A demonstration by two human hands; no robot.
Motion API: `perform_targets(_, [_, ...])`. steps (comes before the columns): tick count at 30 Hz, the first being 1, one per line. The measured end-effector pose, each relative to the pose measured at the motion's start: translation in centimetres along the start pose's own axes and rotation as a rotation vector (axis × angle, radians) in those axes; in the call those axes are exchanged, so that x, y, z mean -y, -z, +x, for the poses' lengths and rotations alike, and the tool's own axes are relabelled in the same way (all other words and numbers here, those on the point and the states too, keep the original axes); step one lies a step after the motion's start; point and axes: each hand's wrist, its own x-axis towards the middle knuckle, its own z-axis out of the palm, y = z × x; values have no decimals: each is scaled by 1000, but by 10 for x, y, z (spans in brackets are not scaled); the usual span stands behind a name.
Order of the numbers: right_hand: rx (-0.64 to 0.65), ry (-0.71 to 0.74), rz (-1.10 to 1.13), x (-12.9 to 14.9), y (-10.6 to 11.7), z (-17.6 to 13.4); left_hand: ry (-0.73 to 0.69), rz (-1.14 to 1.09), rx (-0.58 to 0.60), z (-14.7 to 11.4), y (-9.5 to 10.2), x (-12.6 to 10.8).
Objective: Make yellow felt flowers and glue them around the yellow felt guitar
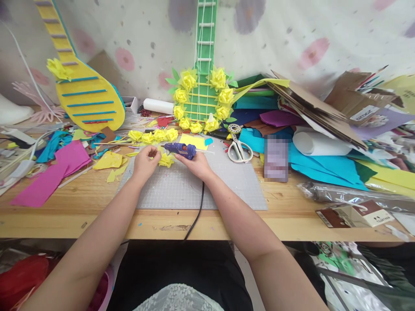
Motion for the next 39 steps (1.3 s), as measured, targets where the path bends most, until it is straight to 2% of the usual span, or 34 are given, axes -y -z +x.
perform_targets(10, [-36,-8,-50,-3,2,2,-39,-31,-25,0,1,1])
perform_targets(16, [-102,1,-38,-4,3,2,-9,-46,-46,2,-1,7])
perform_targets(22, [-21,8,0,1,-1,1,-30,-14,-37,2,0,6])
perform_targets(39, [18,40,-11,5,-5,1,-93,26,-40,1,0,3])
